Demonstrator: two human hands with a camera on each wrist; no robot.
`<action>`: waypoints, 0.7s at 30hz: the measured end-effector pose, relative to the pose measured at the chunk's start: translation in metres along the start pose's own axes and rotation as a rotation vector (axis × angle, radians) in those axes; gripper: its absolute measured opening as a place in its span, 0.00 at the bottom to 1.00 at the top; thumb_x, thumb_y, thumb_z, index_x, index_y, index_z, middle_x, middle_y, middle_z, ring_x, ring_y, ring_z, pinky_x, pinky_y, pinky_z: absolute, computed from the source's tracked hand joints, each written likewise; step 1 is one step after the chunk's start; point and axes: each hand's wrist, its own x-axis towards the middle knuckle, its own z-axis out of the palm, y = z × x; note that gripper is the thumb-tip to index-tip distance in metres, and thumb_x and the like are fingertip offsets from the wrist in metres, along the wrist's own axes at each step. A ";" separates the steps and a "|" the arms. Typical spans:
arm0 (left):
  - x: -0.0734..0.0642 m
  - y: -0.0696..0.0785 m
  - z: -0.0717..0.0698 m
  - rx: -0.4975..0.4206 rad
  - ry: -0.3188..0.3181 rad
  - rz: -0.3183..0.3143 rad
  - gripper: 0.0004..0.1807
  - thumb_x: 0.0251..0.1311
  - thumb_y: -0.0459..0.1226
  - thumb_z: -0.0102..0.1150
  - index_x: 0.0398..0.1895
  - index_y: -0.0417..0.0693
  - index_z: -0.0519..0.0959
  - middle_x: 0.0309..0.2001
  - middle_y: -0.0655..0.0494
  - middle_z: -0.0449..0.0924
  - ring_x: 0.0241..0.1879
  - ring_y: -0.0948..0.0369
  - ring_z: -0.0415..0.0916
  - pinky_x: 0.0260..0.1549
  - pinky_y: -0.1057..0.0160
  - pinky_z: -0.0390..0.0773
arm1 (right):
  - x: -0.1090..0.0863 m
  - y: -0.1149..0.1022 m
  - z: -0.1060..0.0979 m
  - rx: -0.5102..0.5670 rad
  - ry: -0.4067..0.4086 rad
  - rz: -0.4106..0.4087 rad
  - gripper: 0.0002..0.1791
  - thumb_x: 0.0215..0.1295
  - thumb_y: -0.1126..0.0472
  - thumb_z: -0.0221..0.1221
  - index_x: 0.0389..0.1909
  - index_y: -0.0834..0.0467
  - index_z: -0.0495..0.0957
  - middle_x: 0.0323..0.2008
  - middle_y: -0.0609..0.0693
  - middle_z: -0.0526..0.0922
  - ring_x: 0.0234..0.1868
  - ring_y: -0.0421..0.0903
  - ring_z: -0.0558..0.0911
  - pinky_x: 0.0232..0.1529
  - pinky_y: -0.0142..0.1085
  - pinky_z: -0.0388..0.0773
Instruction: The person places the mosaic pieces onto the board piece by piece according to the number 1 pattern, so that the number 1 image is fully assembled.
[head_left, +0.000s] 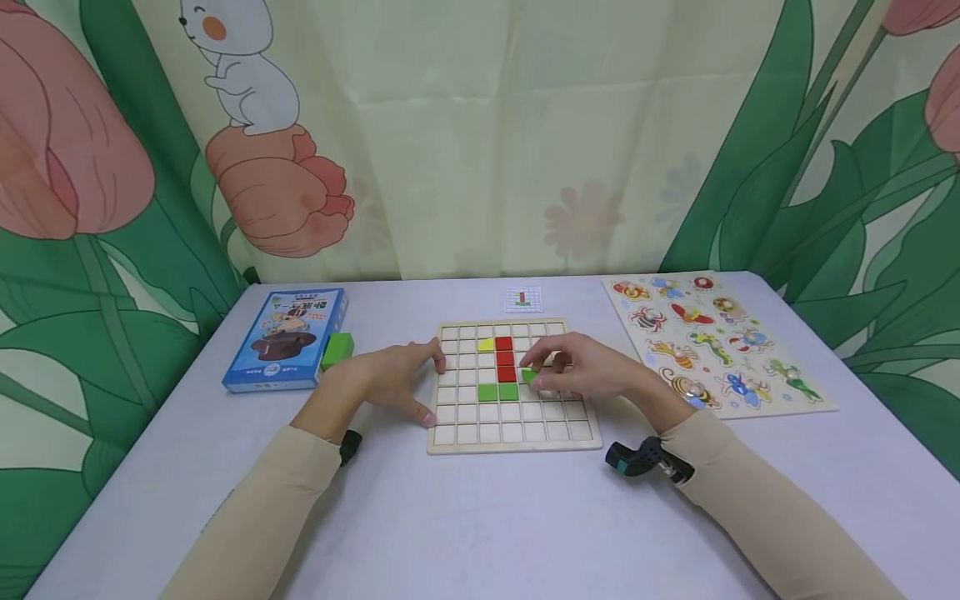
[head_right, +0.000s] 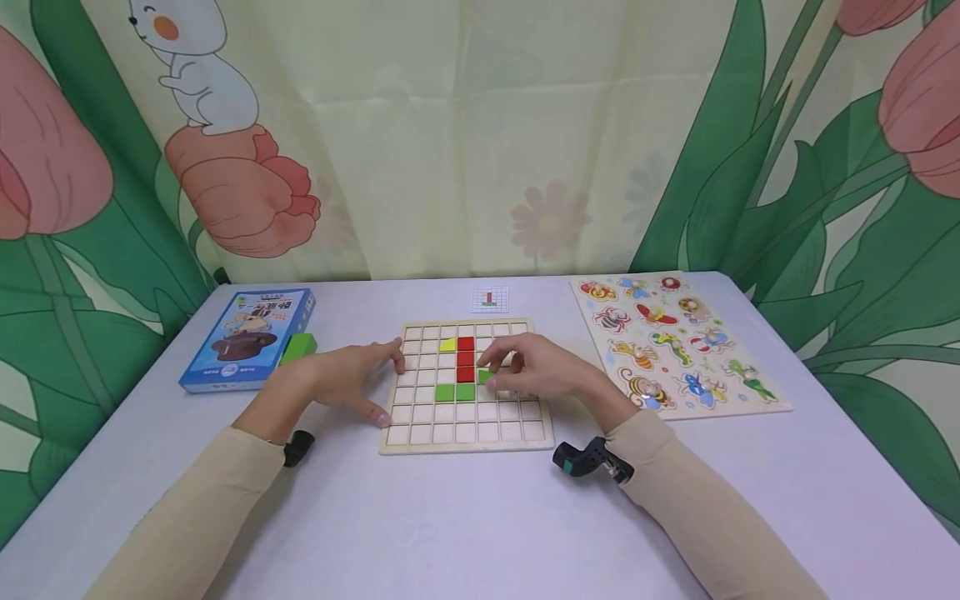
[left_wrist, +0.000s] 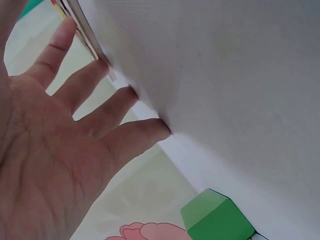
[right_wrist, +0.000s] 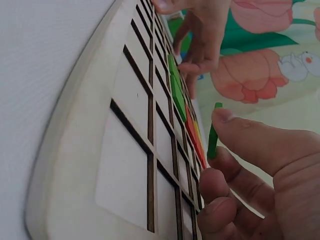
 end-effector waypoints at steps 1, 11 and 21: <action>0.000 0.000 0.000 0.000 0.002 -0.001 0.40 0.41 0.59 0.81 0.57 0.70 0.68 0.79 0.52 0.58 0.66 0.52 0.66 0.68 0.43 0.69 | 0.000 0.000 0.001 -0.008 -0.002 -0.003 0.17 0.67 0.57 0.69 0.55 0.53 0.83 0.48 0.47 0.83 0.41 0.48 0.81 0.44 0.36 0.78; -0.002 0.000 -0.001 -0.004 0.002 0.008 0.39 0.43 0.58 0.81 0.57 0.69 0.69 0.82 0.51 0.50 0.73 0.50 0.62 0.71 0.42 0.65 | 0.001 -0.002 0.009 -0.104 0.003 -0.052 0.16 0.65 0.57 0.71 0.52 0.52 0.84 0.42 0.48 0.82 0.33 0.44 0.77 0.35 0.32 0.74; -0.003 0.002 -0.001 -0.019 0.000 0.005 0.39 0.43 0.58 0.81 0.56 0.68 0.69 0.82 0.51 0.49 0.74 0.49 0.61 0.72 0.41 0.64 | -0.002 -0.004 0.010 -0.162 -0.002 -0.036 0.13 0.68 0.61 0.68 0.51 0.49 0.83 0.46 0.43 0.84 0.36 0.44 0.79 0.39 0.33 0.78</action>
